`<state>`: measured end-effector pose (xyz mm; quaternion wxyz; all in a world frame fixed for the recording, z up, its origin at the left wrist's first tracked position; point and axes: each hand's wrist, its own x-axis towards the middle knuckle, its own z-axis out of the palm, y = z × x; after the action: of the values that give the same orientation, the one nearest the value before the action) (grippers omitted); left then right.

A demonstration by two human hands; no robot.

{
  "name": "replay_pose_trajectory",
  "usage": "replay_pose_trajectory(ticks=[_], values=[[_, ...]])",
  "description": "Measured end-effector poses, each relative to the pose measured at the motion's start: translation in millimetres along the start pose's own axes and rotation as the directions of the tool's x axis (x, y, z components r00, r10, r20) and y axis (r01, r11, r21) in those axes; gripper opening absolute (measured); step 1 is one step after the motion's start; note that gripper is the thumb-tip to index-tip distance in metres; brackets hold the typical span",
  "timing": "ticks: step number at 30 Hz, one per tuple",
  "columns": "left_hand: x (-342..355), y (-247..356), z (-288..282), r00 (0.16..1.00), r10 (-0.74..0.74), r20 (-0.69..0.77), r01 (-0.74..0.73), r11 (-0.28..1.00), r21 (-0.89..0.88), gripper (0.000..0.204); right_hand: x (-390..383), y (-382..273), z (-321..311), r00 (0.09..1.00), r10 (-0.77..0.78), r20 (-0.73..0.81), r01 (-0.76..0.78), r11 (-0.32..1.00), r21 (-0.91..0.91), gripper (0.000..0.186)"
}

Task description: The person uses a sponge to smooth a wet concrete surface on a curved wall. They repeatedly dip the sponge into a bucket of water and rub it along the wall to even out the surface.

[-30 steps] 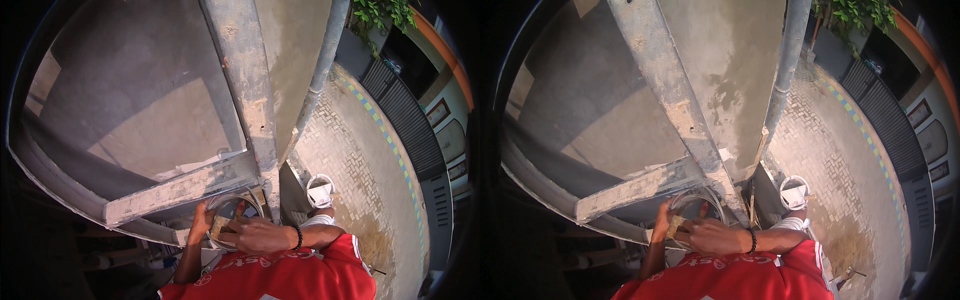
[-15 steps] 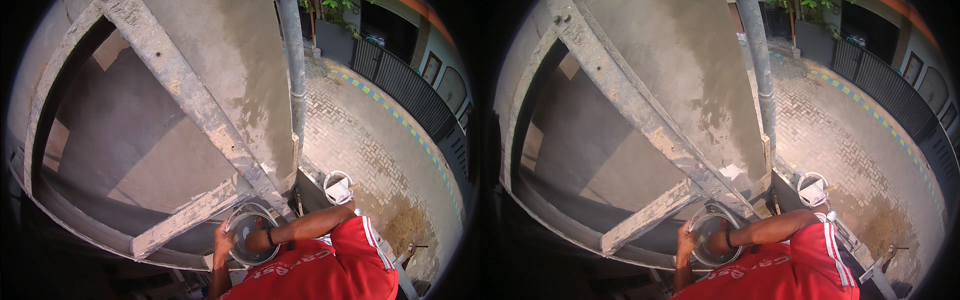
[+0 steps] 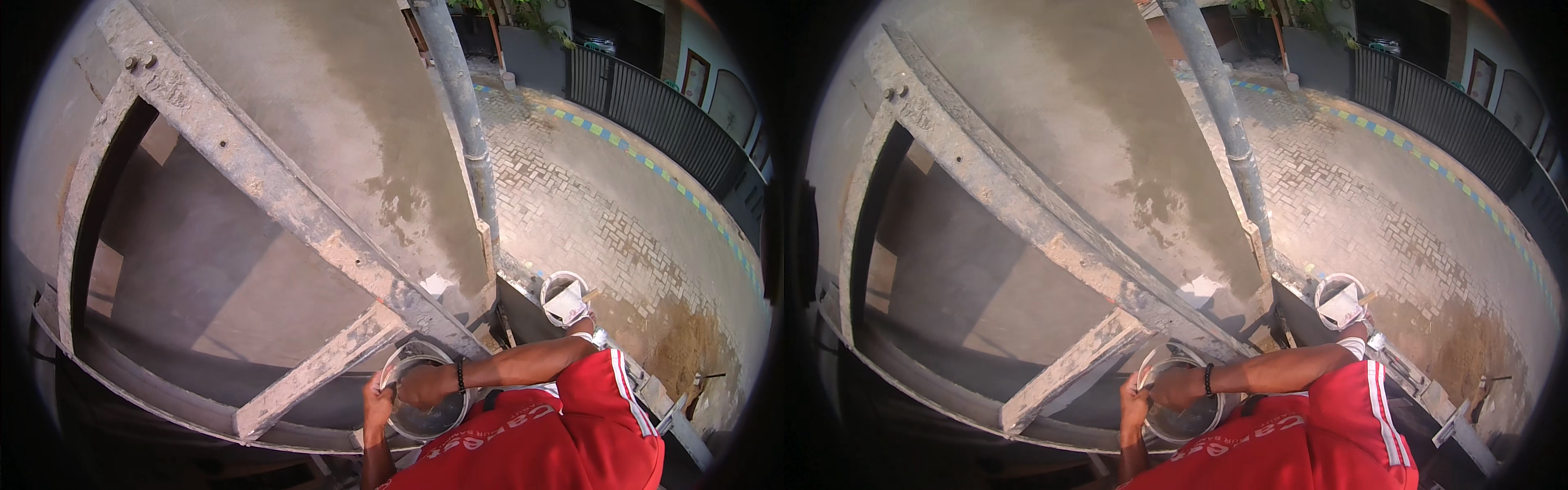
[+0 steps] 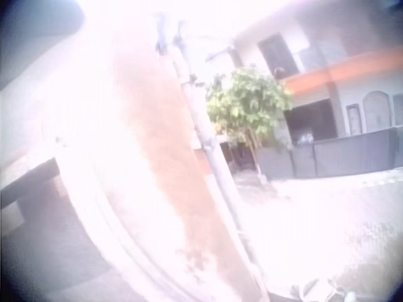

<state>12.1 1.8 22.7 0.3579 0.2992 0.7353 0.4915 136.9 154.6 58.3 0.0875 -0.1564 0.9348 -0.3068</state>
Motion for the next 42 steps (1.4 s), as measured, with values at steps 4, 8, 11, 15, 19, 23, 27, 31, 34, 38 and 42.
replay_pose_trajectory(ticks=[4, 8, 11, 15, 19, 23, 27, 31, 34, 38, 42], values=[[0.8, -0.6, -4.3, 0.996, -0.083, 0.01, 0.083, 0.996, -0.016, 0.057, -28.2, -9.1, -26.9, 0.975, -0.006, -0.224, 0.062, 0.967, 0.248, 0.024], [-0.2, 16.8, 4.9, 1.0, 0.012, 0.005, -0.012, 1.0, -0.011, 0.057, -103.4, -19.1, -62.3, 0.894, 0.178, -0.412, 0.089, 0.829, 0.552, 0.029], [6.2, 19.4, 5.2, 0.999, -0.026, 0.046, 0.026, 1.0, 0.01, 0.056, -168.0, -19.3, -65.7, 0.675, 0.344, -0.653, 0.208, 0.76, 0.615, 0.033], [2.3, 9.9, -3.4, 0.998, -0.051, 0.022, 0.049, 0.997, 0.062, 0.055, -207.3, 17.7, -34.5, 0.438, 0.72, -0.538, 0.379, 0.394, 0.837, 0.041], [5.5, 6.8, -4.0, 0.997, -0.079, 0.002, 0.079, 0.996, 0.035, 0.054, -205.4, 84.0, 19.2, 0.418, 0.831, -0.367, 0.6, 0.051, 0.799, 0.06], [9.8, 8.7, -6.1, 0.995, -0.095, 0.018, 0.093, 0.994, 0.064, 0.052, -171.1, 166.2, 46.5, 0.108, 0.935, -0.338, 0.348, 0.283, 0.894, 0.058], [7.9, 4.6, -7.9, 0.995, -0.095, 0.006, 0.095, 0.993, 0.064, 0.052, -141.0, 197.2, -24.2, -0.242, 0.786, -0.568, 0.004, 0.587, 0.81, 0.042], [6.4, 7.6, -4.9, 0.996, -0.09, -0.018, 0.092, 0.992, 0.087, 0.051, -132.3, 201.8, -107.0, -0.343, 0.413, -0.843, -0.168, 0.856, 0.488, 0.041], [2.5, 2.5, -3.5, 0.991, -0.113, -0.074, 0.116, 0.992, 0.045, 0.043, -130.9, 196.7, -155.6, -0.389, 0.226, -0.893, -0.256, 0.905, 0.34, 0.046], [3.2, -2.4, -11.9, 0.972, -0.215, -0.095, 0.224, 0.969, 0.1, 0.031, -106.0, 219.7, -152.1, -0.378, 0.237, -0.895, -0.348, 0.86, 0.375, 0.046], [1.9, 3.2, -12.9, 0.942, -0.275, -0.193, 0.313, 0.926, 0.209, 0.012, -36.9, 255.7, -39.6, -0.382, 0.325, -0.865, -0.295, 0.844, 0.448, 0.043]])
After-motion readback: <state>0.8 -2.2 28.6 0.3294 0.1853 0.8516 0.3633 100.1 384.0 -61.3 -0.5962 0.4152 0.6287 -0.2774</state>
